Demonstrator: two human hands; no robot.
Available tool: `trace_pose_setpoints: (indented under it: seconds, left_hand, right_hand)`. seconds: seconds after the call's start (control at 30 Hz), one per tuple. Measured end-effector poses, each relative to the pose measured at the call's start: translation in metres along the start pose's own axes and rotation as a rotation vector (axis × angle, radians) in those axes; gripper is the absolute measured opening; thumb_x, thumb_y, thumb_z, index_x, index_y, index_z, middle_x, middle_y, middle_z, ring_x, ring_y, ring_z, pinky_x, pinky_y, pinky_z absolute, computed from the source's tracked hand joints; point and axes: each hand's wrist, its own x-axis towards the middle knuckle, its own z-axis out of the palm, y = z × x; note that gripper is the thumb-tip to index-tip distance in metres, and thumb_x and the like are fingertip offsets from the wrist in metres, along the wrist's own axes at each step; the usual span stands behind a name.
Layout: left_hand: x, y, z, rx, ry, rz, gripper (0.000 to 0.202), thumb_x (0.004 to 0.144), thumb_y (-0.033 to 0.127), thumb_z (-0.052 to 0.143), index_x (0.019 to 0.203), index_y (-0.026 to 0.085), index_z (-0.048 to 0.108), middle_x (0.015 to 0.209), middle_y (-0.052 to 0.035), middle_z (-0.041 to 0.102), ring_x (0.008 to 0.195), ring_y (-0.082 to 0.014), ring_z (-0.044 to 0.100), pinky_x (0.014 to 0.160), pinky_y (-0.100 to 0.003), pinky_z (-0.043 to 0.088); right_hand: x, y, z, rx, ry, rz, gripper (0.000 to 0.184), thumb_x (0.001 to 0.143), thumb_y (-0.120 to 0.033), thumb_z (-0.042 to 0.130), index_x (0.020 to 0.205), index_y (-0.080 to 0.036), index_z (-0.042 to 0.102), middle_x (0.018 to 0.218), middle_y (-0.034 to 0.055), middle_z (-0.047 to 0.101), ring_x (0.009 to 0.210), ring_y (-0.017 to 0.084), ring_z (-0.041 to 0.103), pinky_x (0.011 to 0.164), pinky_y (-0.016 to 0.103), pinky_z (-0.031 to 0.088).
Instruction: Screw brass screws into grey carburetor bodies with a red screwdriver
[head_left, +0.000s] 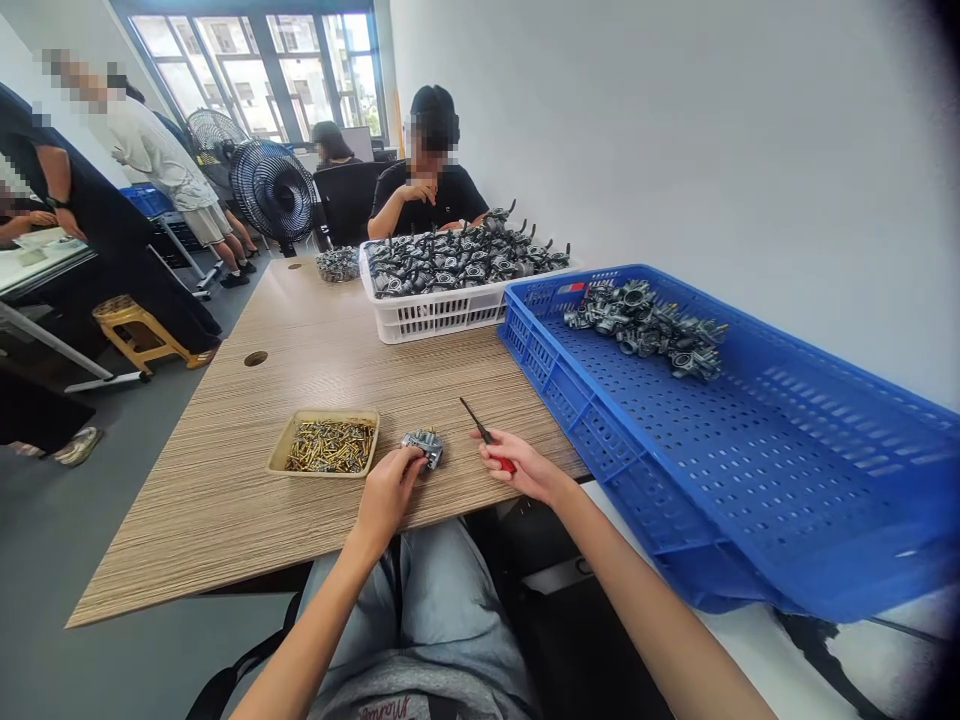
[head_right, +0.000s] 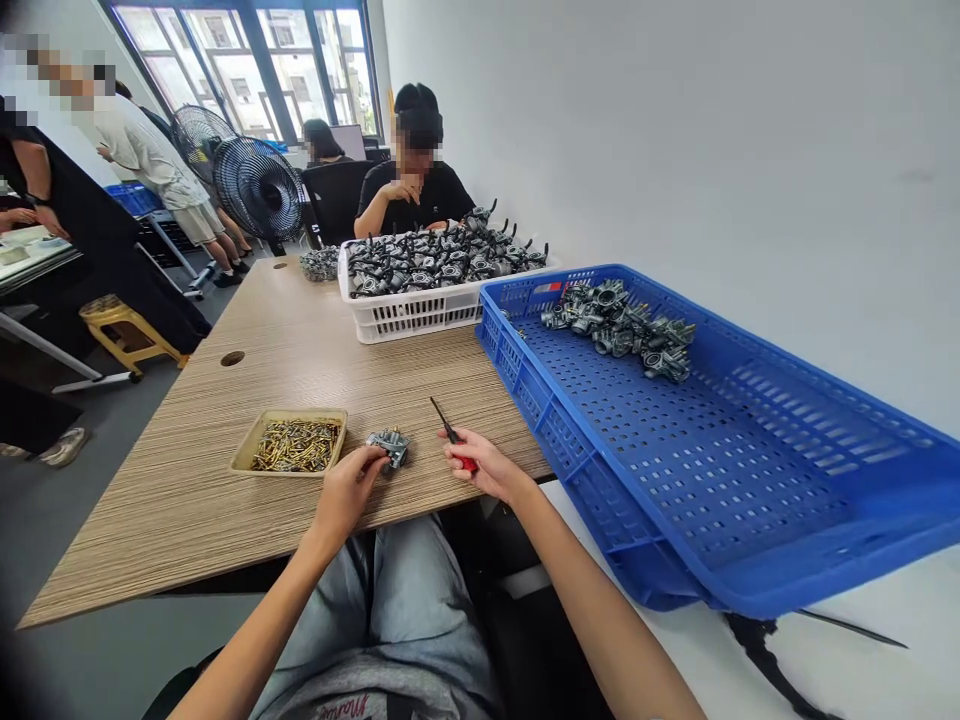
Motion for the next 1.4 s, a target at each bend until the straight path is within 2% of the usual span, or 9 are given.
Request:
trace_pose_setpoints:
  seconds: [0.17, 0.3, 0.43, 0.67, 0.73, 0.83, 0.97, 1.13, 1.4]
  left_hand:
    - [-0.004, -0.004, -0.001, 0.133, 0.085, 0.132, 0.016, 0.1, 0.023, 0.054, 0.112, 0.024, 0.065, 0.113, -0.0082, 0.067, 0.104, -0.0215, 0.066, 0.091, -0.038, 0.056]
    - [0.002, -0.004, -0.002, 0.159, 0.073, 0.165, 0.014, 0.1, 0.02, 0.053, 0.107, 0.023, 0.065, 0.136, -0.0093, 0.058, 0.127, -0.0252, 0.055, 0.107, -0.046, 0.049]
    - [0.005, 0.0, 0.001, 0.108, 0.013, 0.165, 0.013, 0.1, 0.023, 0.053, 0.106, 0.023, 0.065, 0.122, -0.0072, 0.064, 0.116, -0.0221, 0.059, 0.1, -0.041, 0.051]
    - [-0.001, 0.009, 0.005, 0.139, 0.057, 0.131, 0.02, 0.097, 0.028, 0.061, 0.116, 0.024, 0.063, 0.11, -0.0076, 0.064, 0.106, -0.0242, 0.056, 0.095, -0.043, 0.05]
    - [0.0, 0.009, 0.005, 0.12, 0.056, 0.126, 0.019, 0.097, 0.029, 0.061, 0.115, 0.024, 0.062, 0.11, -0.0075, 0.064, 0.107, -0.0246, 0.056, 0.096, -0.043, 0.05]
    - [0.001, 0.008, 0.006, 0.092, 0.068, 0.138, 0.016, 0.097, 0.027, 0.06, 0.112, 0.023, 0.061, 0.112, -0.0077, 0.063, 0.112, -0.0245, 0.055, 0.1, -0.044, 0.05]
    - [0.001, 0.005, 0.007, 0.073, 0.07, 0.147, 0.014, 0.098, 0.026, 0.059, 0.111, 0.023, 0.062, 0.113, -0.0079, 0.061, 0.112, -0.0234, 0.056, 0.098, -0.041, 0.051]
    - [0.001, 0.005, 0.007, 0.085, 0.049, 0.16, 0.012, 0.098, 0.025, 0.059, 0.109, 0.023, 0.063, 0.11, -0.0078, 0.062, 0.109, -0.0229, 0.056, 0.096, -0.04, 0.051]
    - [0.002, 0.008, 0.004, 0.084, 0.013, 0.152, 0.012, 0.098, 0.02, 0.056, 0.108, 0.024, 0.063, 0.109, -0.0075, 0.062, 0.109, -0.023, 0.056, 0.097, -0.041, 0.05]
  right_hand:
    - [-0.006, -0.009, 0.014, -0.118, 0.018, -0.006, 0.046, 0.072, -0.019, 0.081, 0.113, -0.019, 0.062, 0.097, 0.0047, 0.066, 0.068, 0.008, 0.051, 0.056, 0.02, 0.039]
    - [-0.015, -0.027, 0.02, -0.489, 0.141, -0.022, 0.051, 0.084, -0.03, 0.07, 0.131, -0.018, 0.055, 0.104, 0.0091, 0.071, 0.064, 0.01, 0.055, 0.052, 0.022, 0.04]
    - [-0.036, -0.054, 0.022, -0.988, 0.226, -0.132, 0.046, 0.092, -0.034, 0.057, 0.134, -0.016, 0.056, 0.101, 0.0089, 0.073, 0.082, 0.019, 0.066, 0.077, 0.033, 0.053]
    - [-0.077, -0.091, 0.042, -1.356, 0.144, -0.278, 0.048, 0.094, -0.03, 0.05, 0.141, -0.02, 0.054, 0.142, 0.0121, 0.058, 0.131, 0.028, 0.054, 0.112, 0.047, 0.038]
    - [-0.086, -0.095, 0.049, -1.39, 0.147, -0.268, 0.051, 0.094, -0.032, 0.051, 0.144, -0.021, 0.051, 0.141, 0.0124, 0.06, 0.129, 0.028, 0.056, 0.109, 0.045, 0.041]
    - [-0.095, -0.098, 0.061, -1.454, 0.252, -0.186, 0.052, 0.095, -0.041, 0.052, 0.143, -0.02, 0.05, 0.113, 0.0109, 0.072, 0.105, 0.028, 0.067, 0.09, 0.039, 0.05]
    - [-0.102, -0.1, 0.075, -1.521, 0.346, -0.078, 0.034, 0.096, -0.047, 0.051, 0.118, -0.023, 0.061, 0.08, 0.0033, 0.07, 0.077, 0.024, 0.066, 0.07, 0.031, 0.046]
    - [-0.104, -0.1, 0.087, -1.443, 0.197, -0.168, 0.015, 0.099, -0.032, 0.047, 0.105, -0.024, 0.057, 0.09, 0.0018, 0.069, 0.083, 0.02, 0.063, 0.074, 0.03, 0.044]
    - [-0.101, -0.089, 0.097, -1.419, 0.119, -0.263, 0.014, 0.097, -0.02, 0.047, 0.106, -0.024, 0.057, 0.102, 0.0037, 0.068, 0.093, 0.02, 0.062, 0.082, 0.032, 0.044]
